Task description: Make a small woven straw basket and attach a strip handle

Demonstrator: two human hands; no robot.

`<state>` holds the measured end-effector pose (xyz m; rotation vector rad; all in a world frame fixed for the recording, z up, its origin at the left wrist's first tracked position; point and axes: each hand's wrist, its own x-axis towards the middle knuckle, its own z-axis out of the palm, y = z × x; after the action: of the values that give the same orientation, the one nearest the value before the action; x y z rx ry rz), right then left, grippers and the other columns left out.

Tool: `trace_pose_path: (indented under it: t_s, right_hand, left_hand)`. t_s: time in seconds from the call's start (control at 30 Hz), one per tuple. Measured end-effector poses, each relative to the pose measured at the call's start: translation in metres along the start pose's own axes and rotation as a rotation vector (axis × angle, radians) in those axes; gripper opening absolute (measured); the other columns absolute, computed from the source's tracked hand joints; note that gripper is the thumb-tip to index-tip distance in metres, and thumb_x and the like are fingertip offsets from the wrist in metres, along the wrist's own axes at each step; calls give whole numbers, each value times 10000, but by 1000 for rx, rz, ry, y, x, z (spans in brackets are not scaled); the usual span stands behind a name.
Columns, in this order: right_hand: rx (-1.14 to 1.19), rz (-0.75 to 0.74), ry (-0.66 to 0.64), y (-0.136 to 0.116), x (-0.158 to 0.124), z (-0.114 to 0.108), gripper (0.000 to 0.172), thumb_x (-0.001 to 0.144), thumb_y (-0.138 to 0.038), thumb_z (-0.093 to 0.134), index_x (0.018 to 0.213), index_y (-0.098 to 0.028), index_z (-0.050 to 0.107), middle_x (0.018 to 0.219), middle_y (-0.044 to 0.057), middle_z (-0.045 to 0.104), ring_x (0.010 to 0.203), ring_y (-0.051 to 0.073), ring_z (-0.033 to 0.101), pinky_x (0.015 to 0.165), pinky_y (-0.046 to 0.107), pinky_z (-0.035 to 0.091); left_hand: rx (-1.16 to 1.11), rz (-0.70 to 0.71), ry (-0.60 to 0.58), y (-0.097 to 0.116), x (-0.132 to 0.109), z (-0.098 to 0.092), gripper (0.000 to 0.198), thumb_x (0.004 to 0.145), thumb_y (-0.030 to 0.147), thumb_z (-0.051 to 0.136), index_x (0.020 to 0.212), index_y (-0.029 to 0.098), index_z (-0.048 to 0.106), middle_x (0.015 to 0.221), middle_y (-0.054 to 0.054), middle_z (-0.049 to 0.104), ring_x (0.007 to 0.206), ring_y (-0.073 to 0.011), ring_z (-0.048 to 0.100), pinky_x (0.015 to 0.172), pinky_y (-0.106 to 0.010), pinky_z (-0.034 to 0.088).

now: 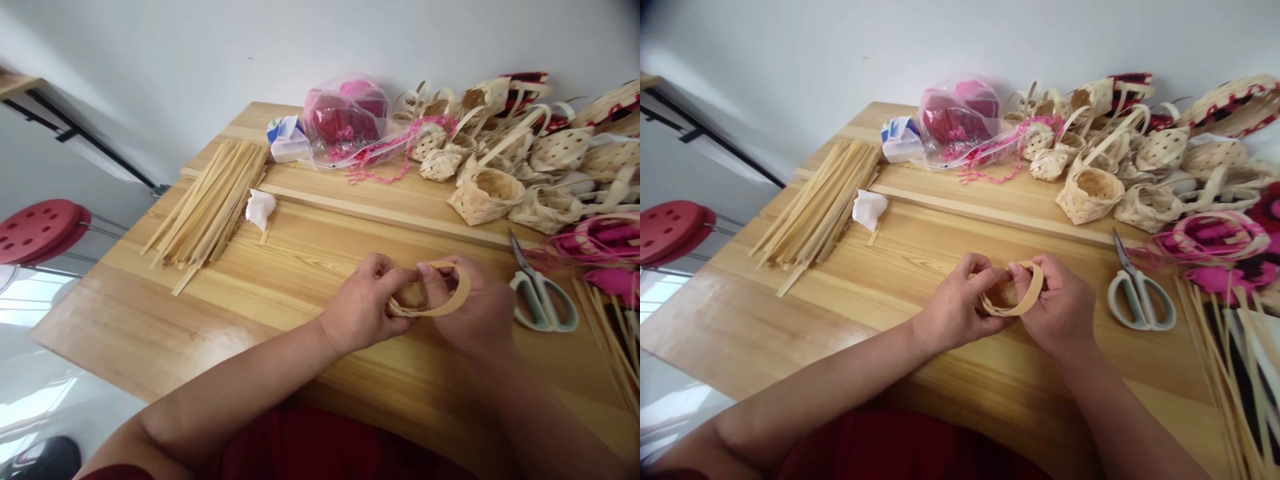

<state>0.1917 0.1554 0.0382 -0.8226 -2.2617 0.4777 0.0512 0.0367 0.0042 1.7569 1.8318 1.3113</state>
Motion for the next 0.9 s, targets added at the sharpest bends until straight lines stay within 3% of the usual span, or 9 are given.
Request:
trace_pose_path:
  t_s: [0.33,0.67,0.9]
  right_hand:
    - [-95,-70,31,5,-2,3,285,1006,-465,607,814,-257,637,660,39,700,570,215,639,557,347,423]
    - [9,65,-48,8,-2,5,233,979,-481,657,846,-291,680,729,45,722,625,230,666,571,356,437]
    - [-48,-12,1,14,-3,5,200,967,-472,646,877,-294,664,758,59,729,631,247,663,598,382,438]
  left_hand:
    - [8,-10,-8,0,0,0,609,809,312,847,1375,214,644,1170,-82,574,1092,-228,613,977,-394,592]
    - [25,-14,-34,-2,2,3,628,821,363,835,1396,206,636,1187,-89,564,1134,-233,604,1000,-378,589]
    - [41,-32,-64,-2,2,2,653,831,410,830,1424,231,623,1200,-88,561,1131,-241,610,1004,-394,589]
